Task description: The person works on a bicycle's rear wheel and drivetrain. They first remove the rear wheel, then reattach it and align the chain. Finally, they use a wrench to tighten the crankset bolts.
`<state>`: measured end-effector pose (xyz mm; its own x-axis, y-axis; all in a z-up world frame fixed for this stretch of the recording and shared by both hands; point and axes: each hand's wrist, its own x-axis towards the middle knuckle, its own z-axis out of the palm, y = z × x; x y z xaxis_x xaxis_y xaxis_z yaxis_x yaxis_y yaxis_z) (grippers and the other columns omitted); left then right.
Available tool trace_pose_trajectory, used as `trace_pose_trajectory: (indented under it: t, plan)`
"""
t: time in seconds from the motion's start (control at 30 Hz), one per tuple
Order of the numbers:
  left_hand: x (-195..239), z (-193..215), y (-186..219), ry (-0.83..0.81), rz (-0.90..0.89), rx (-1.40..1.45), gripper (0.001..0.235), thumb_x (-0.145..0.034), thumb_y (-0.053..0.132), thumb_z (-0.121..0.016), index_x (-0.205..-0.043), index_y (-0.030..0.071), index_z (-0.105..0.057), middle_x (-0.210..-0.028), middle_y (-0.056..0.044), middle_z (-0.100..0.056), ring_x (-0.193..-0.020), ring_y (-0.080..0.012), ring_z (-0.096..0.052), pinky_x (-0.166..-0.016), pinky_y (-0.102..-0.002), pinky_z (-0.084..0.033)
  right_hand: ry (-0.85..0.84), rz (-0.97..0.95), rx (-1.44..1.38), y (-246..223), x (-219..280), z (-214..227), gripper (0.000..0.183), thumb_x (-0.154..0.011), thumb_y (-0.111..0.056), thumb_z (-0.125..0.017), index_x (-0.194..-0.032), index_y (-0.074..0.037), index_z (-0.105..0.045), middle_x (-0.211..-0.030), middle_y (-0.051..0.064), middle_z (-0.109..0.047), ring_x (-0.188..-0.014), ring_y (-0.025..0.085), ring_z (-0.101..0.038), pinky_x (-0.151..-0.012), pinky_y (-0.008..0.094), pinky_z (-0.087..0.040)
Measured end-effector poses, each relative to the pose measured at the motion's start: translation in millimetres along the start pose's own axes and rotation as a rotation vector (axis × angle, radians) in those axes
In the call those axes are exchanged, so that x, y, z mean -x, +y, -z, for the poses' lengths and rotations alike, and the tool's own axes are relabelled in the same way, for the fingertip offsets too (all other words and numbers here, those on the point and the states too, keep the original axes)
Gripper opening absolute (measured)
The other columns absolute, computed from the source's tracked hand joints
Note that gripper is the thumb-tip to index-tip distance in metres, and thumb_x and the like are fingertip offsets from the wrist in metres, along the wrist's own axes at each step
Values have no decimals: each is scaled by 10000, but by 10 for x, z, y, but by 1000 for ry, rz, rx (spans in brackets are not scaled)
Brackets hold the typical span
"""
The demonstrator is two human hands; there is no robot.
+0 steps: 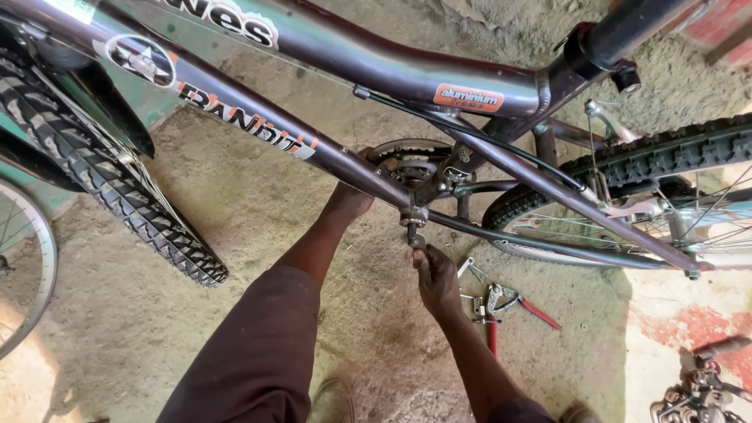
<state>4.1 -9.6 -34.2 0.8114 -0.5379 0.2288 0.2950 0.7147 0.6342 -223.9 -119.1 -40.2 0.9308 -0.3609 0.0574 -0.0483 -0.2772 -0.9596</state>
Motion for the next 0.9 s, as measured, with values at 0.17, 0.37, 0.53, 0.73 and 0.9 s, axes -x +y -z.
trace_pose_trajectory:
  t: [0.17,0.37,0.53,0.73,0.9]
  plan:
    - [49,-279,72,14,22,13,305,-844,-92,-740,-1032,102,-600,-851,2,-642,-808,-124,-627,-854,-252,-490,-87,-100,-168,9,5,-5,441,-1089,-383,-491,-810,-71,-631,-653,82,-573,-685,236,-557,-718,403,-502]
    - [181,50,22,-30,-26,-383,357,-908,7,-787,-1150,102,-543,-1073,-56,-639,-1054,-208,-668,-1076,-368,-529,-16,-123,-118,14,10,59,483,-1078,-433,-517,-741,-109,-639,-559,66,-532,-592,184,-506,-625,344,-429]
    - [487,92,102,218,334,-937,467,-1075,332,-521,-1304,-74,-511,-1174,-303,-647,-1058,-421,-707,-871,-568,-632,111,-53,25,-8,71,183,510,-1069,-434,-525,-721,-91,-671,-580,151,-615,-550,275,-573,-614,383,-479]
    - [167,-190,256,327,-174,-753,229,-1057,179,-556,-1237,62,-635,-896,30,-579,-853,-89,-593,-839,-259,-524,146,-217,-14,-116,209,249,528,-1051,-462,-542,-739,-75,-720,-518,148,-556,-512,236,-485,-571,380,-428]
    - [156,-684,450,417,4,-670,155,-1081,282,-538,-1055,176,-647,-871,74,-556,-813,-69,-564,-834,-218,-486,140,-244,-66,-157,198,238,585,-1069,-499,-478,-814,-43,-741,-543,161,-564,-525,240,-492,-581,381,-423]
